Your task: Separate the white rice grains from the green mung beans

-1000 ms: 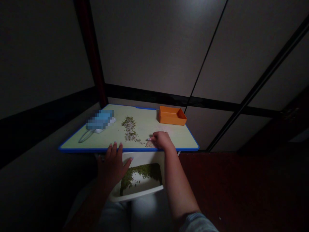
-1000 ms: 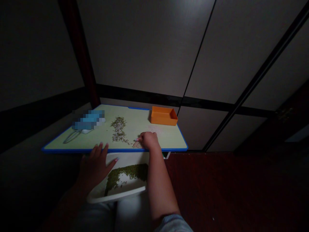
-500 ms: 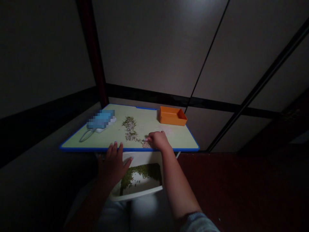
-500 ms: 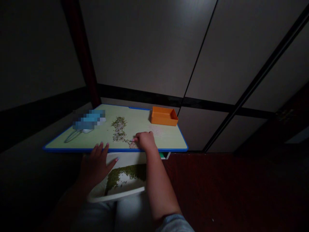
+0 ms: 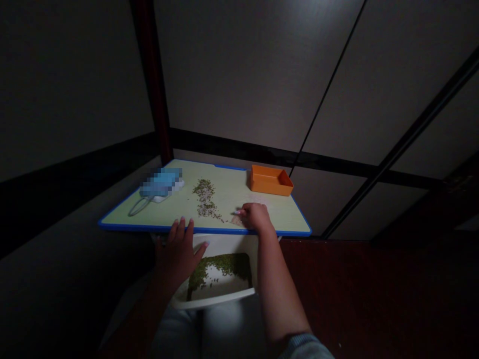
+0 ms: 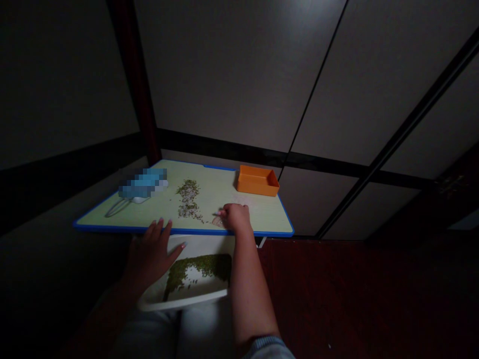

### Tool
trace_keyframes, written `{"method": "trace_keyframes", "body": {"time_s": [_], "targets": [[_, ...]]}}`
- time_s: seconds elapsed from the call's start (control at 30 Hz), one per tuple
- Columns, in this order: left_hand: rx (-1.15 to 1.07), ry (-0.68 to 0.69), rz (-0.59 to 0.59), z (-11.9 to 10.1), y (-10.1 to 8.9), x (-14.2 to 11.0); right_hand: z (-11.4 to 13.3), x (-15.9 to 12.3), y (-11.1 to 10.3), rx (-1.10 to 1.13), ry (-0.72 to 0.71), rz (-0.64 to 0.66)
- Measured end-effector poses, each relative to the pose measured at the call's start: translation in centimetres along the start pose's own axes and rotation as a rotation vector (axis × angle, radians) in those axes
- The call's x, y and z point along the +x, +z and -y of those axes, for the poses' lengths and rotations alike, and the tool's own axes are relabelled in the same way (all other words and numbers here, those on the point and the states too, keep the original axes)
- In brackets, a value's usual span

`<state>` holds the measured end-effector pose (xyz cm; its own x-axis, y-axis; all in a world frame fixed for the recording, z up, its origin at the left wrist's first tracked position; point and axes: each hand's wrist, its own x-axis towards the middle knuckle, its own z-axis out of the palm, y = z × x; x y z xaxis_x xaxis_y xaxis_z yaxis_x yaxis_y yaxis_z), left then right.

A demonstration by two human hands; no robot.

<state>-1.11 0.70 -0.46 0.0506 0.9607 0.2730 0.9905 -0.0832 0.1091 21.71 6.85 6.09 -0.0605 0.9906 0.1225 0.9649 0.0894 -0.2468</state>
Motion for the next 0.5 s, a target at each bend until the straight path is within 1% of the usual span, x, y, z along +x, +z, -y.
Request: {"method": "trace_keyframes", "body": {"time_s": [0.17, 0.5], "targets": [[-0.001, 0.003, 0.002, -0.04, 0.05, 0.05, 0.24, 0.45, 0.53, -0.024, -0.005, -0.039], [0.000, -0.003, 0.001, 0.03, -0.06, -0.03, 0.33, 0.26, 0.42, -0.005, -0.041, -0.013]]}}
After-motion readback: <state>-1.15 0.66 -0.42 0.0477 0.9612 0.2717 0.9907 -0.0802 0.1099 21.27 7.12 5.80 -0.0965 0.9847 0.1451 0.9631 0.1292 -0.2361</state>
